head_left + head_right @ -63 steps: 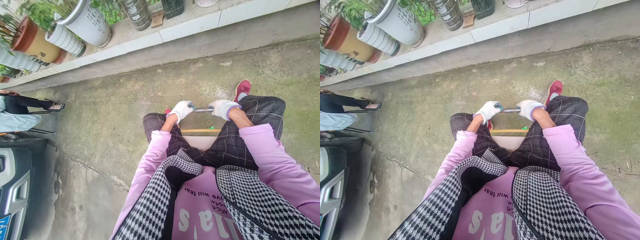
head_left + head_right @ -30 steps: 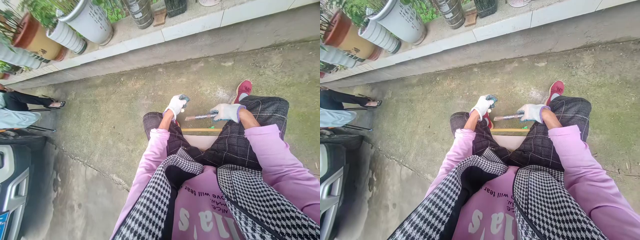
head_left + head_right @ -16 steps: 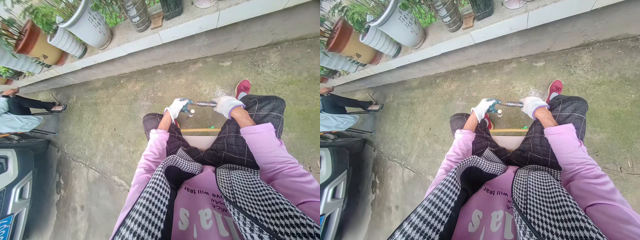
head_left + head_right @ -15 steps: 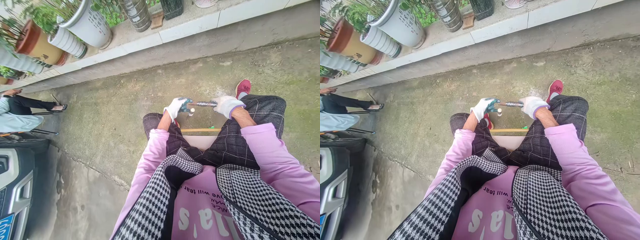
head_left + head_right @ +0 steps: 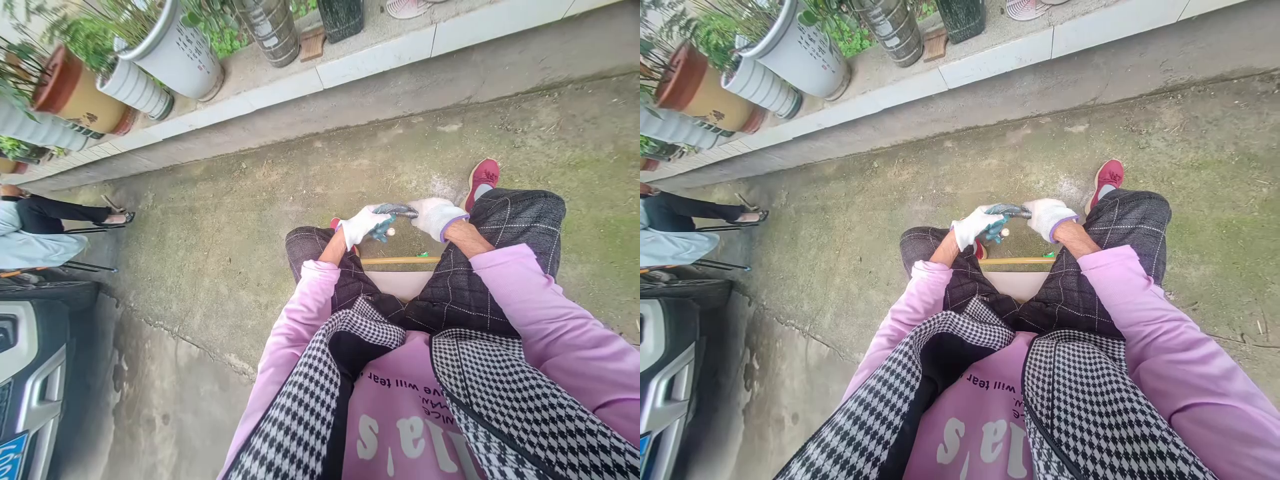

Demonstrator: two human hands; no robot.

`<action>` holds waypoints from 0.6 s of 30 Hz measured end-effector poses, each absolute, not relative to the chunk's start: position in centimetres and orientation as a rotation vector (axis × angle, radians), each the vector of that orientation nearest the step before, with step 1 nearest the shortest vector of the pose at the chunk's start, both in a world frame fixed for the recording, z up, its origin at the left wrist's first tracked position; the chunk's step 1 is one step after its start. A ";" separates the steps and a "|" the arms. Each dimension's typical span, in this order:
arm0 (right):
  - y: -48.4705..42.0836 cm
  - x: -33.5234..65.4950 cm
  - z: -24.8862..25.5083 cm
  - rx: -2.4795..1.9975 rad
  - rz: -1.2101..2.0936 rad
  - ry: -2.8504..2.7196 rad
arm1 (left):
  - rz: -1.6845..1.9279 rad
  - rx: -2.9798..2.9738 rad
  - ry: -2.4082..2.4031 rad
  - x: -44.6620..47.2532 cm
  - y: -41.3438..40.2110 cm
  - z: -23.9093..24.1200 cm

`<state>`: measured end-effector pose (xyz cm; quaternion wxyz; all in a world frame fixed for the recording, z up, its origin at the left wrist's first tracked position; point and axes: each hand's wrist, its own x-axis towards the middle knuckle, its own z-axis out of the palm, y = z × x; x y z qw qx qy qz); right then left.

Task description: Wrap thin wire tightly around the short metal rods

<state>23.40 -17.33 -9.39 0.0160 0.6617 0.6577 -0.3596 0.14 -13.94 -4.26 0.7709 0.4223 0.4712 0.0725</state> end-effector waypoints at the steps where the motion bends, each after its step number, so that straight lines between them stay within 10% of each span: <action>1: -17.2 23.6 -9.4 2.107 -1.132 2.035 | 0.122 0.951 1.034 0.3 -14.2 -4.4; 6: -16.6 25.9 -8.2 2.549 -1.506 1.812 | 0.119 1.042 0.996 0.4 -14.1 -4.4; 12: -17.4 28.1 -6.8 2.553 -2.753 1.334 | 0.322 1.026 1.072 0.3 -13.0 -4.2; 18: -18.8 27.9 -5.4 1.921 -2.774 1.642 | 0.362 1.137 1.162 0.6 -12.5 -5.9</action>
